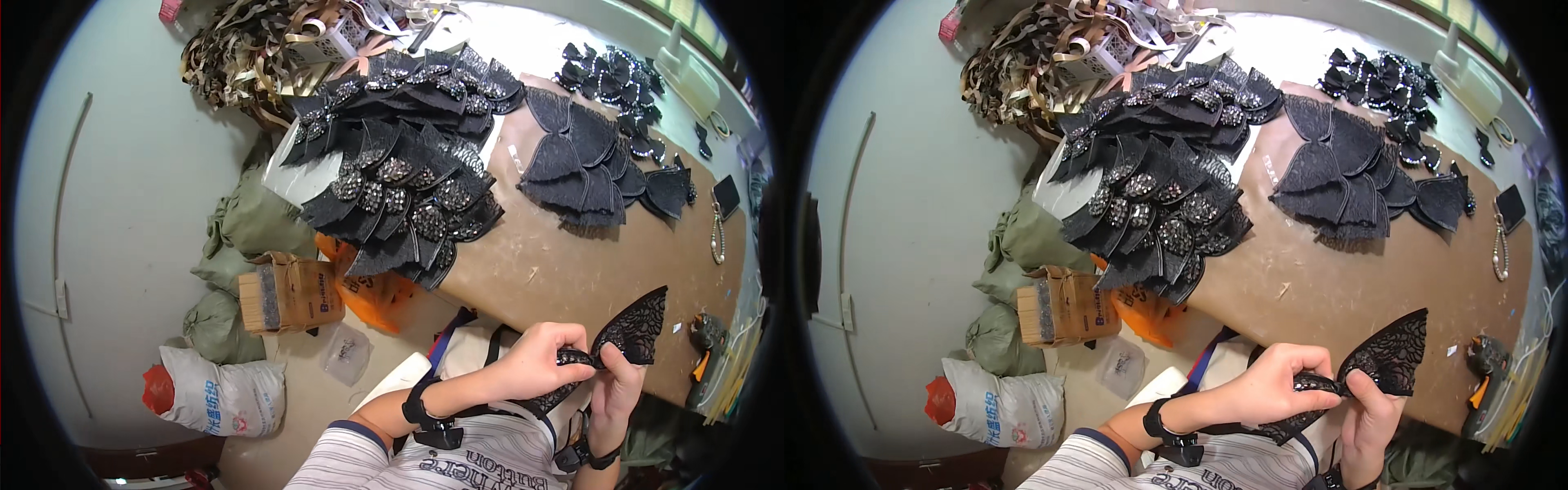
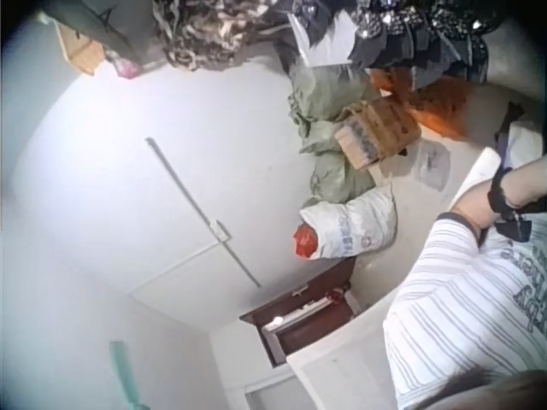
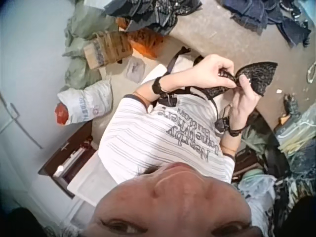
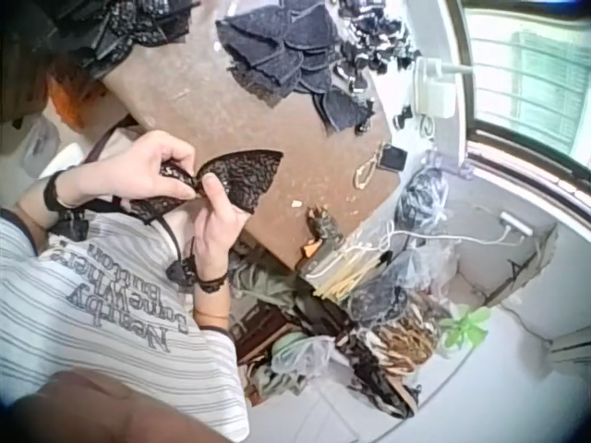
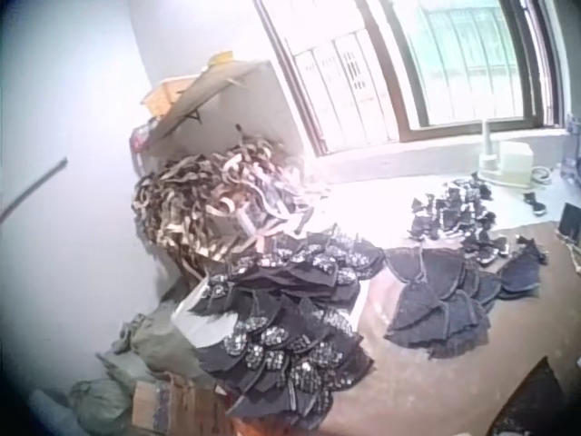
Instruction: The person assembles decorative black lace bows by hand. They use a hot glue gun to attach sequined fabric pieces to the center of the lace bows, then place the finished items on a table.
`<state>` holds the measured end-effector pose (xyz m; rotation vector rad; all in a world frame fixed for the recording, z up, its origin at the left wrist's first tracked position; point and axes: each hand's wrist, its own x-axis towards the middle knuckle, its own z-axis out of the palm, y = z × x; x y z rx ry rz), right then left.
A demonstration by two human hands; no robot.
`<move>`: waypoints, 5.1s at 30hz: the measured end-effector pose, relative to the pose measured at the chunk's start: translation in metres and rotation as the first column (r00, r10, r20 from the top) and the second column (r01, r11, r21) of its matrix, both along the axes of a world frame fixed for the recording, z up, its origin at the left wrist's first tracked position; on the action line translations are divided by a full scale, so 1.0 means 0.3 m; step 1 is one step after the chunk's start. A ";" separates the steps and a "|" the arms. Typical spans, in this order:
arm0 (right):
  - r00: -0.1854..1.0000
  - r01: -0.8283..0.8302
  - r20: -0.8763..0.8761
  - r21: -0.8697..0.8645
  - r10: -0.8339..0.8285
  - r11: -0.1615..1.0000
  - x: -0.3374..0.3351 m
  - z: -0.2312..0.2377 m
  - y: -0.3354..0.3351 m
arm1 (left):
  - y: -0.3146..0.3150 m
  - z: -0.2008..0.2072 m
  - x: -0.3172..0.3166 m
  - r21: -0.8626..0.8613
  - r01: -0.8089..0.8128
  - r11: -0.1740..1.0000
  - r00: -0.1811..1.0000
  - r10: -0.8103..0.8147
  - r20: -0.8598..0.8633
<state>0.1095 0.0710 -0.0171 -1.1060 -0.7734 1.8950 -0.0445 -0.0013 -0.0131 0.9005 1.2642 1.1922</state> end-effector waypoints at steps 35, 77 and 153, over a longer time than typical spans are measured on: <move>-0.001 -0.305 0.992 0.120 -0.126 0.945 0.377 0.005 1.457 | -0.275 -0.047 -0.999 0.220 -0.650 0.728 0.274 0.494 -0.825; -0.025 -0.312 0.675 0.696 -0.737 0.647 1.317 -0.036 0.518 | 0.448 -0.164 -0.302 0.322 -0.124 0.939 0.393 0.344 -0.853; 0.997 -0.035 0.067 0.156 0.024 0.987 0.632 0.109 0.059 | 0.398 -0.049 0.075 0.229 0.226 0.947 0.280 0.162 -0.946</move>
